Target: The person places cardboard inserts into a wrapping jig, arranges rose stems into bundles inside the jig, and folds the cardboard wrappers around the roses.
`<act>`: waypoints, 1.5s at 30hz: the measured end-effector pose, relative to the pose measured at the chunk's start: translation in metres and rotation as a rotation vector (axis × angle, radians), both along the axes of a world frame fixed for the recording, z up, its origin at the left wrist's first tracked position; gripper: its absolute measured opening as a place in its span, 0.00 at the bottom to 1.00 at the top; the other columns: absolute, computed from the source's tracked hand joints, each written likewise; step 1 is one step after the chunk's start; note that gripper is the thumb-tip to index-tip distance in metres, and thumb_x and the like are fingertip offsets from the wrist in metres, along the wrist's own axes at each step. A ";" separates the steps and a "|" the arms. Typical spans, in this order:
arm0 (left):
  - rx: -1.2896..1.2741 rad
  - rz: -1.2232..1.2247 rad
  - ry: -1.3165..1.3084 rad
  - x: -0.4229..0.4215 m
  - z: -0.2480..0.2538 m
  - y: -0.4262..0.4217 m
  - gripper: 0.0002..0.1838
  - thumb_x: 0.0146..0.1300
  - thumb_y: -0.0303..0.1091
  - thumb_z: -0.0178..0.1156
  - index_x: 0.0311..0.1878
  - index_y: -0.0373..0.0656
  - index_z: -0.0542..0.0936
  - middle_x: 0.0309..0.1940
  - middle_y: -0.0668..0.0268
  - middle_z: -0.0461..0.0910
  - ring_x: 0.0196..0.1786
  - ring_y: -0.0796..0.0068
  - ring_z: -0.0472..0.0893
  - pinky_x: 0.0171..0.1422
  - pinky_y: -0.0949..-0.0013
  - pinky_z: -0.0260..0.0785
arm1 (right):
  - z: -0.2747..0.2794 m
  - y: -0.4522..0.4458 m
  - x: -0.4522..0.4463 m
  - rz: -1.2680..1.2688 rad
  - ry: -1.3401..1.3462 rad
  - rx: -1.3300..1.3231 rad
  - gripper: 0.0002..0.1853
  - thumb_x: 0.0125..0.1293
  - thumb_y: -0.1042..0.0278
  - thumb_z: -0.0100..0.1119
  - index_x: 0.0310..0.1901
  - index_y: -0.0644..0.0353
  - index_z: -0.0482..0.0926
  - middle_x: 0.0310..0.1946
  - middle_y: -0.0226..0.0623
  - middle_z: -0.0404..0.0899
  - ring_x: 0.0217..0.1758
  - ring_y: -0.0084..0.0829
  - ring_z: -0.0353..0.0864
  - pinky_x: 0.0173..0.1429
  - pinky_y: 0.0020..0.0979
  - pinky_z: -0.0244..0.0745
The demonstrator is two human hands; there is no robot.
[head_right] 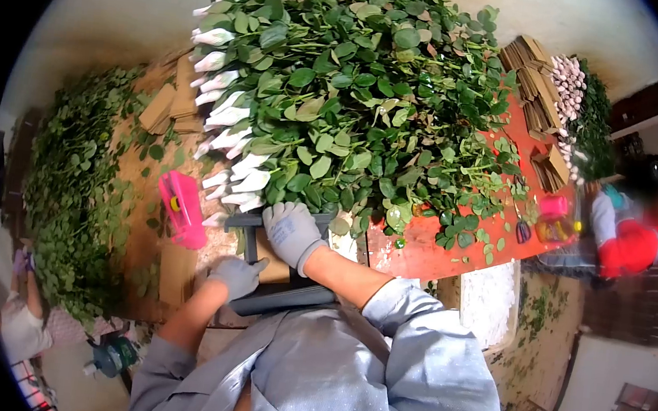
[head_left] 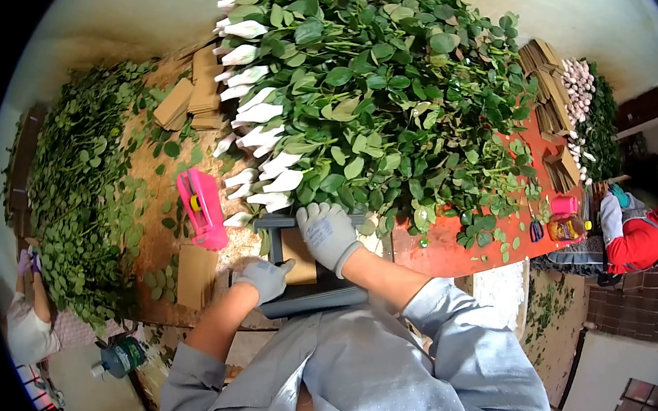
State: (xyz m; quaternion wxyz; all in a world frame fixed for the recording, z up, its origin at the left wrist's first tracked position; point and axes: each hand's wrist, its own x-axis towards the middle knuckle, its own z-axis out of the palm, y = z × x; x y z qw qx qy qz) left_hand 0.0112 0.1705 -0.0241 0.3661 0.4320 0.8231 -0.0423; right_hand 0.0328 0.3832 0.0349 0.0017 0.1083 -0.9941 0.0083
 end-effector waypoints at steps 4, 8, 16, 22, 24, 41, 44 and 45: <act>0.026 0.013 -0.018 0.000 0.002 0.000 0.27 0.69 0.39 0.49 0.71 0.50 0.71 0.34 0.47 0.86 0.37 0.45 0.86 0.45 0.44 0.75 | 0.000 0.014 -0.015 0.035 -0.208 -0.141 0.12 0.65 0.66 0.56 0.47 0.60 0.78 0.38 0.43 0.82 0.41 0.43 0.84 0.44 0.44 0.76; 0.077 0.002 -0.020 -0.001 -0.011 -0.004 0.27 0.68 0.39 0.49 0.71 0.50 0.71 0.33 0.46 0.86 0.36 0.43 0.85 0.45 0.43 0.75 | 0.021 0.027 -0.032 0.087 -0.456 -0.351 0.13 0.70 0.61 0.54 0.48 0.60 0.80 0.40 0.48 0.87 0.47 0.43 0.88 0.48 0.45 0.79; -0.044 -0.002 -0.045 -0.001 0.000 0.001 0.31 0.69 0.40 0.46 0.77 0.57 0.66 0.40 0.47 0.87 0.41 0.46 0.86 0.49 0.46 0.76 | 0.019 0.081 -0.044 -0.417 0.320 -1.016 0.10 0.71 0.62 0.58 0.41 0.61 0.82 0.37 0.47 0.85 0.44 0.49 0.84 0.49 0.43 0.78; -0.055 -0.008 -0.043 -0.001 0.011 0.004 0.31 0.69 0.40 0.46 0.77 0.57 0.65 0.46 0.45 0.86 0.48 0.45 0.85 0.54 0.47 0.75 | 0.001 0.141 -0.058 -0.401 0.256 -0.077 0.12 0.67 0.67 0.57 0.51 0.56 0.79 0.47 0.40 0.83 0.52 0.44 0.81 0.50 0.45 0.75; -0.059 -0.022 -0.037 -0.003 0.012 0.005 0.31 0.69 0.40 0.46 0.77 0.57 0.65 0.47 0.45 0.85 0.49 0.44 0.85 0.56 0.47 0.75 | 0.001 0.140 -0.062 -0.376 0.142 0.025 0.13 0.68 0.67 0.56 0.52 0.55 0.79 0.48 0.37 0.83 0.52 0.41 0.81 0.51 0.43 0.74; 0.059 0.025 -0.007 0.001 -0.016 -0.010 0.28 0.71 0.44 0.47 0.75 0.61 0.67 0.46 0.43 0.84 0.47 0.42 0.85 0.54 0.45 0.77 | 0.248 0.101 0.023 -0.070 0.671 0.294 0.13 0.55 0.66 0.61 0.43 0.53 0.76 0.39 0.35 0.74 0.43 0.35 0.76 0.46 0.39 0.68; -0.013 0.112 -0.086 0.002 -0.005 -0.004 0.29 0.70 0.46 0.47 0.75 0.63 0.67 0.53 0.48 0.84 0.50 0.44 0.85 0.57 0.47 0.77 | 0.212 0.063 0.046 0.074 0.394 0.332 0.09 0.60 0.66 0.59 0.43 0.54 0.77 0.36 0.35 0.74 0.39 0.35 0.75 0.42 0.39 0.67; -0.035 0.147 -0.114 0.004 -0.005 -0.005 0.29 0.70 0.47 0.47 0.75 0.63 0.67 0.55 0.50 0.83 0.50 0.44 0.85 0.57 0.47 0.77 | 0.196 0.048 0.056 0.058 0.206 0.368 0.08 0.64 0.66 0.56 0.43 0.54 0.78 0.37 0.36 0.75 0.40 0.35 0.76 0.43 0.39 0.68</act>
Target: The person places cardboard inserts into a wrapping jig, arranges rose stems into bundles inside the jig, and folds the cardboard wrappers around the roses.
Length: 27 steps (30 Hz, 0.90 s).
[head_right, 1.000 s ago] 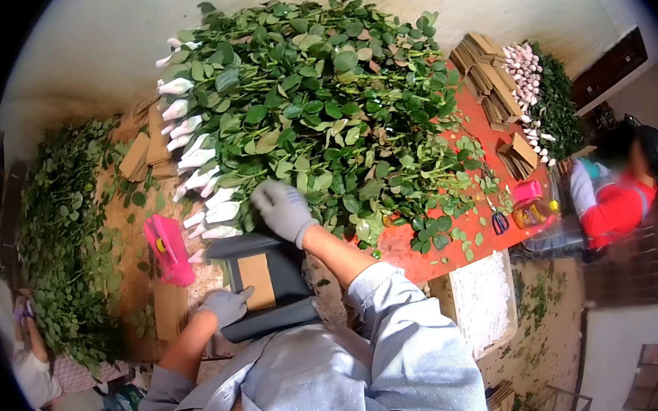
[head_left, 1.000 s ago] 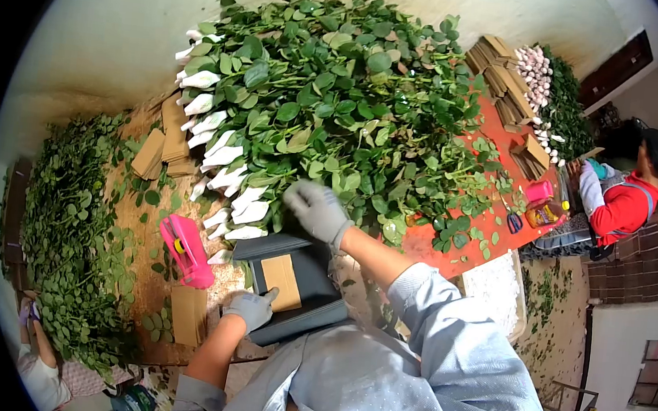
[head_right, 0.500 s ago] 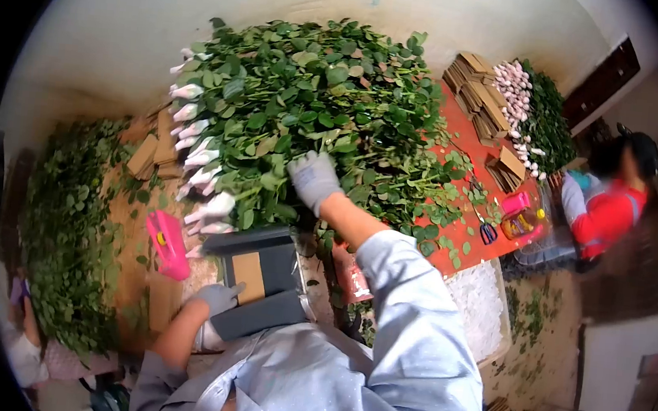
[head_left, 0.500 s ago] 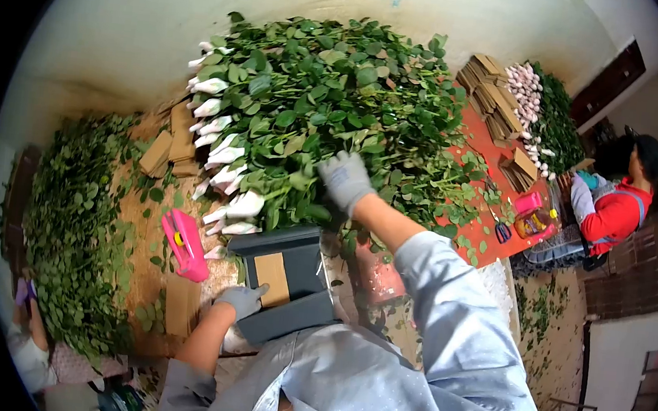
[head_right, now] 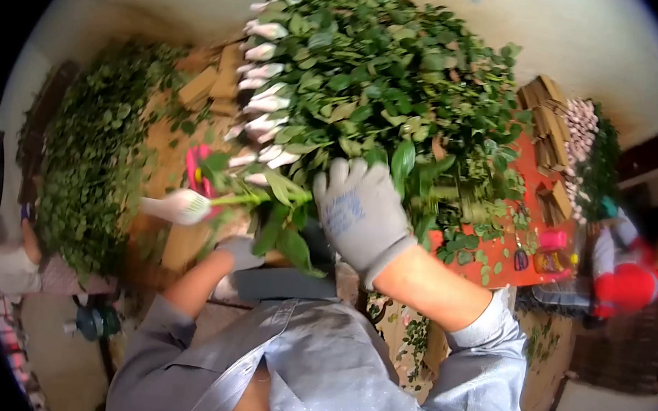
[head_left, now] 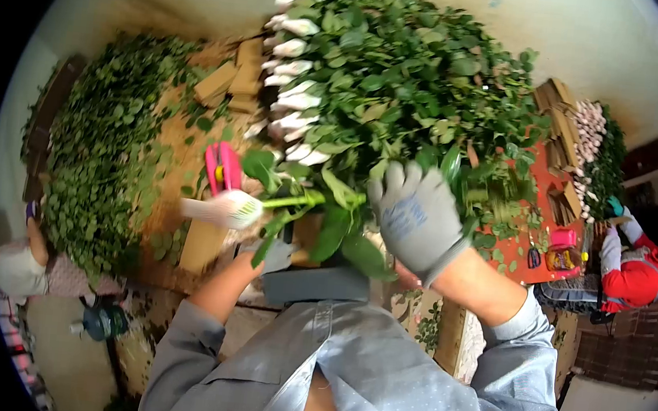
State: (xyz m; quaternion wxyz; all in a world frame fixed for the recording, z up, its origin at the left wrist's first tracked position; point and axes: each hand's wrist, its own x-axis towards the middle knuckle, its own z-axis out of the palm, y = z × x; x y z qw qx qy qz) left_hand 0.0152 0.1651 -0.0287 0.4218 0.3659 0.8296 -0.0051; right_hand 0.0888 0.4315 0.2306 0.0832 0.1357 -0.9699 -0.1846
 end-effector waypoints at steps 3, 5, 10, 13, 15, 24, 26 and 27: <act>0.167 0.003 0.136 0.010 -0.034 -0.023 0.28 0.70 0.48 0.47 0.74 0.64 0.67 0.57 0.53 0.83 0.52 0.46 0.85 0.58 0.47 0.77 | -0.071 -0.018 0.005 -0.058 -0.464 0.045 0.14 0.65 0.59 0.60 0.48 0.56 0.80 0.42 0.41 0.78 0.46 0.39 0.80 0.45 0.41 0.72; 0.154 0.040 0.132 0.007 -0.031 -0.019 0.28 0.70 0.49 0.46 0.73 0.65 0.68 0.58 0.55 0.83 0.52 0.47 0.85 0.58 0.47 0.77 | -0.147 -0.008 0.000 -0.082 -0.593 -0.040 0.17 0.65 0.56 0.63 0.50 0.57 0.82 0.46 0.44 0.82 0.51 0.42 0.82 0.48 0.42 0.74; 0.036 0.031 0.058 0.001 0.000 0.000 0.27 0.71 0.49 0.46 0.73 0.63 0.68 0.53 0.54 0.85 0.51 0.47 0.85 0.57 0.47 0.76 | -0.225 0.014 -0.011 -0.016 -0.858 0.028 0.16 0.64 0.56 0.64 0.48 0.55 0.86 0.48 0.45 0.86 0.55 0.41 0.85 0.55 0.42 0.76; 0.080 0.053 0.018 0.001 -0.005 -0.004 0.27 0.71 0.47 0.47 0.73 0.61 0.69 0.46 0.49 0.85 0.47 0.44 0.84 0.53 0.45 0.75 | -0.210 0.007 -0.015 -0.089 -1.006 0.076 0.13 0.63 0.59 0.63 0.46 0.52 0.88 0.47 0.41 0.87 0.53 0.41 0.85 0.54 0.42 0.76; 0.102 0.056 0.009 0.002 -0.013 -0.008 0.27 0.71 0.46 0.47 0.73 0.61 0.69 0.43 0.47 0.84 0.44 0.44 0.84 0.51 0.43 0.75 | -0.206 -0.004 -0.012 -0.096 -0.758 0.062 0.16 0.64 0.59 0.63 0.50 0.54 0.86 0.47 0.40 0.85 0.51 0.41 0.85 0.51 0.42 0.76; 0.118 0.073 0.007 0.001 0.000 -0.004 0.23 0.71 0.42 0.50 0.68 0.58 0.74 0.35 0.48 0.84 0.37 0.45 0.84 0.43 0.43 0.74 | -0.256 -0.050 -0.047 0.198 -0.730 -0.512 0.13 0.68 0.68 0.53 0.52 0.60 0.76 0.47 0.48 0.81 0.49 0.46 0.86 0.46 0.46 0.81; 0.178 0.126 -0.012 -0.006 0.015 -0.007 0.18 0.69 0.41 0.54 0.59 0.53 0.81 0.37 0.50 0.85 0.39 0.50 0.85 0.45 0.48 0.76 | -0.265 -0.052 -0.043 0.265 -0.716 -0.480 0.13 0.69 0.67 0.51 0.52 0.59 0.76 0.45 0.47 0.82 0.47 0.46 0.86 0.44 0.46 0.81; 0.168 0.134 -0.029 -0.007 0.017 -0.011 0.18 0.69 0.41 0.54 0.59 0.53 0.81 0.37 0.50 0.85 0.39 0.50 0.85 0.45 0.48 0.76 | -0.271 -0.050 -0.039 0.270 -0.734 -0.490 0.13 0.69 0.67 0.51 0.52 0.59 0.76 0.45 0.47 0.82 0.47 0.46 0.86 0.44 0.46 0.81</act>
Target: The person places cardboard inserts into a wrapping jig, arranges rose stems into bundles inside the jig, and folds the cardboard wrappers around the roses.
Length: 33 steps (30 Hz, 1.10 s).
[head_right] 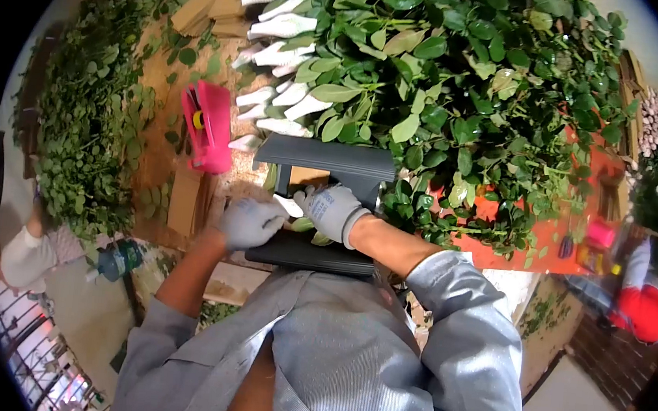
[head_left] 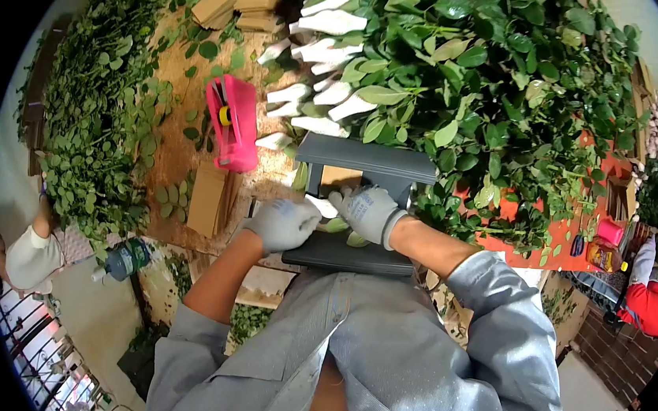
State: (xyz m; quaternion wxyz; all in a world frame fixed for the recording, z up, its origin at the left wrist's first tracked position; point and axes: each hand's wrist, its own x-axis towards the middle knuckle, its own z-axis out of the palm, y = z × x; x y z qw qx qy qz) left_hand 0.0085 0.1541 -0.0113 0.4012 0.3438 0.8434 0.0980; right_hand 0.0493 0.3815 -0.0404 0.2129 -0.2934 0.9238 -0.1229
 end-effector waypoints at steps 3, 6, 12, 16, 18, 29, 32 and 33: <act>0.281 0.319 -0.081 -0.006 0.005 -0.011 0.15 0.64 0.43 0.64 0.49 0.46 0.85 0.40 0.55 0.86 0.43 0.52 0.86 0.48 0.55 0.77 | -0.004 0.003 0.005 0.056 -0.145 -0.174 0.14 0.68 0.67 0.52 0.54 0.59 0.76 0.46 0.48 0.82 0.45 0.47 0.87 0.44 0.46 0.81; 0.183 0.195 -0.078 -0.014 0.011 -0.004 0.17 0.64 0.49 0.62 0.46 0.47 0.84 0.42 0.58 0.86 0.46 0.51 0.85 0.53 0.52 0.75 | -0.008 0.002 0.013 0.050 -0.241 -0.187 0.15 0.68 0.66 0.53 0.54 0.59 0.76 0.46 0.50 0.82 0.45 0.49 0.87 0.44 0.47 0.81; 0.028 -0.142 -0.040 -0.017 -0.007 0.006 0.13 0.68 0.45 0.59 0.43 0.47 0.83 0.40 0.56 0.84 0.46 0.52 0.84 0.51 0.53 0.75 | -0.026 0.003 0.024 -0.035 -0.204 -0.258 0.16 0.69 0.67 0.52 0.57 0.59 0.74 0.46 0.52 0.82 0.44 0.51 0.87 0.45 0.48 0.82; 0.199 -0.272 0.157 -0.016 -0.023 -0.013 0.10 0.65 0.38 0.59 0.46 0.51 0.84 0.37 0.55 0.85 0.42 0.52 0.84 0.47 0.52 0.74 | -0.038 0.000 0.027 -0.049 -0.197 -0.285 0.18 0.71 0.67 0.49 0.60 0.59 0.71 0.47 0.53 0.82 0.45 0.52 0.86 0.45 0.47 0.82; 0.158 -0.203 0.172 -0.028 -0.017 -0.036 0.11 0.67 0.38 0.57 0.49 0.50 0.84 0.39 0.56 0.85 0.44 0.54 0.84 0.49 0.52 0.75 | -0.029 0.000 0.024 -0.057 -0.229 -0.291 0.18 0.71 0.67 0.48 0.61 0.59 0.71 0.48 0.53 0.82 0.44 0.52 0.86 0.45 0.48 0.82; 0.184 0.014 0.086 -0.019 0.073 -0.043 0.28 0.68 0.52 0.60 0.64 0.45 0.77 0.55 0.53 0.80 0.57 0.49 0.80 0.60 0.53 0.73 | -0.018 -0.004 0.018 0.121 -0.156 -0.140 0.17 0.71 0.66 0.47 0.59 0.56 0.74 0.48 0.52 0.82 0.44 0.51 0.87 0.45 0.49 0.81; 0.184 -0.122 -0.179 -0.002 0.086 -0.001 0.33 0.66 0.55 0.61 0.68 0.46 0.73 0.57 0.53 0.80 0.61 0.47 0.79 0.65 0.53 0.70 | -0.016 -0.004 0.017 0.098 -0.171 -0.137 0.18 0.70 0.67 0.49 0.60 0.54 0.75 0.47 0.51 0.82 0.43 0.51 0.87 0.46 0.49 0.81; 0.160 -0.145 -0.222 0.001 0.085 0.007 0.34 0.65 0.55 0.62 0.69 0.44 0.72 0.58 0.51 0.79 0.63 0.47 0.78 0.67 0.52 0.70 | -0.012 -0.005 0.016 0.091 -0.179 -0.152 0.18 0.69 0.67 0.50 0.60 0.52 0.75 0.47 0.50 0.83 0.44 0.51 0.86 0.46 0.49 0.81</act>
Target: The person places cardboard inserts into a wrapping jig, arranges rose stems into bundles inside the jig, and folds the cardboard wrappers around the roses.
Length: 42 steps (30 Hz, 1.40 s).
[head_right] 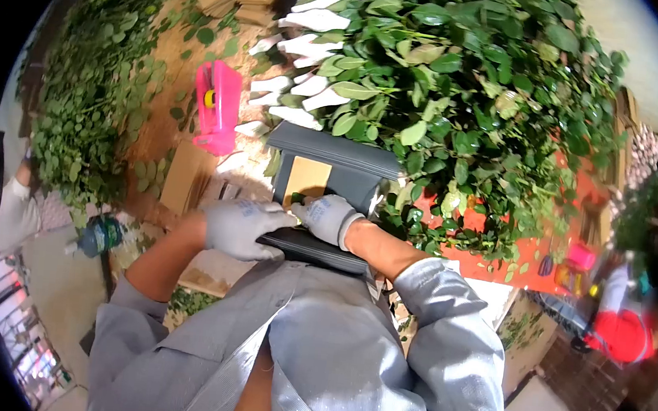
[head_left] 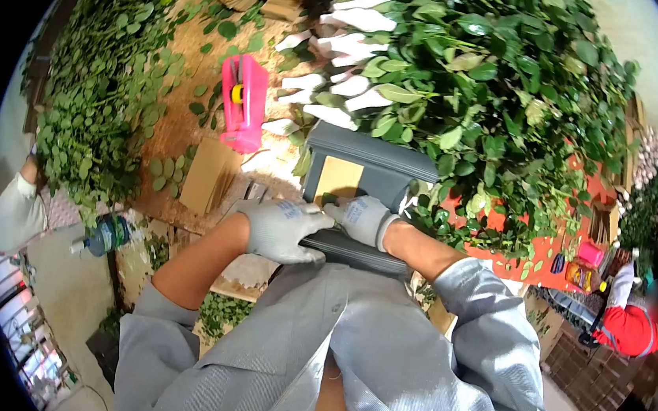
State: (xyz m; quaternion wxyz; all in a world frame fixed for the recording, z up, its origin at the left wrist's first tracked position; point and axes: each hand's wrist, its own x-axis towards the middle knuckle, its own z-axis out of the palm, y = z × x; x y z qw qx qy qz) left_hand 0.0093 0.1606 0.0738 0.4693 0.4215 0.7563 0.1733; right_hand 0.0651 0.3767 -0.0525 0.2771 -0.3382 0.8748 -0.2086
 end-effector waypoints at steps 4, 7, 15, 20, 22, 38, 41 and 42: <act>-0.049 -0.134 -0.018 0.008 -0.042 0.017 0.37 0.63 0.51 0.62 0.70 0.39 0.70 0.63 0.46 0.75 0.65 0.46 0.76 0.71 0.51 0.68 | -0.001 0.002 0.003 -0.079 0.059 -0.097 0.20 0.65 0.67 0.55 0.59 0.51 0.78 0.46 0.48 0.84 0.48 0.51 0.85 0.50 0.48 0.80; 0.013 -0.137 -0.003 0.011 -0.044 0.017 0.33 0.62 0.46 0.60 0.67 0.38 0.72 0.64 0.44 0.74 0.65 0.44 0.76 0.71 0.52 0.67 | 0.012 0.008 0.003 -0.091 0.022 -0.105 0.15 0.63 0.65 0.59 0.51 0.54 0.82 0.46 0.47 0.85 0.50 0.49 0.85 0.54 0.44 0.78; -0.159 -0.132 0.047 0.020 -0.024 0.026 0.30 0.67 0.48 0.55 0.70 0.46 0.73 0.64 0.50 0.77 0.63 0.45 0.78 0.70 0.51 0.69 | 0.097 0.079 -0.020 -0.819 0.648 -0.424 0.11 0.67 0.70 0.58 0.50 0.53 0.80 0.40 0.47 0.81 0.45 0.50 0.83 0.48 0.45 0.79; -0.092 -0.104 0.117 0.023 -0.036 0.018 0.28 0.67 0.47 0.55 0.67 0.45 0.75 0.57 0.46 0.81 0.59 0.42 0.79 0.67 0.50 0.70 | 0.057 0.119 -0.053 -0.830 0.590 0.100 0.14 0.69 0.69 0.54 0.54 0.54 0.79 0.49 0.46 0.81 0.53 0.48 0.82 0.54 0.46 0.78; -0.109 -0.104 0.098 0.022 -0.036 0.018 0.28 0.67 0.46 0.54 0.67 0.44 0.75 0.57 0.45 0.81 0.60 0.42 0.79 0.67 0.50 0.71 | 0.057 0.119 -0.053 -0.661 0.553 0.392 0.14 0.69 0.66 0.53 0.54 0.54 0.80 0.51 0.42 0.82 0.57 0.42 0.81 0.55 0.43 0.77; -0.191 -0.049 0.094 0.027 -0.022 0.023 0.26 0.63 0.45 0.55 0.62 0.45 0.79 0.54 0.47 0.83 0.57 0.43 0.81 0.66 0.49 0.71 | 0.246 0.130 0.005 -0.481 1.050 0.405 0.19 0.59 0.67 0.64 0.53 0.55 0.75 0.43 0.37 0.76 0.47 0.38 0.79 0.46 0.38 0.74; -0.184 -0.051 0.122 0.027 -0.025 0.020 0.28 0.64 0.46 0.54 0.66 0.47 0.77 0.57 0.48 0.82 0.60 0.46 0.80 0.68 0.49 0.69 | 0.253 0.100 0.038 -0.427 0.947 0.385 0.16 0.60 0.66 0.61 0.51 0.55 0.76 0.39 0.36 0.74 0.44 0.38 0.78 0.41 0.39 0.76; -0.158 -0.042 0.151 0.028 -0.034 0.017 0.29 0.65 0.48 0.55 0.68 0.48 0.76 0.58 0.49 0.81 0.61 0.46 0.80 0.69 0.50 0.69 | 0.240 0.091 0.046 -0.411 0.834 0.441 0.15 0.62 0.66 0.60 0.50 0.55 0.76 0.40 0.36 0.75 0.44 0.38 0.78 0.41 0.39 0.77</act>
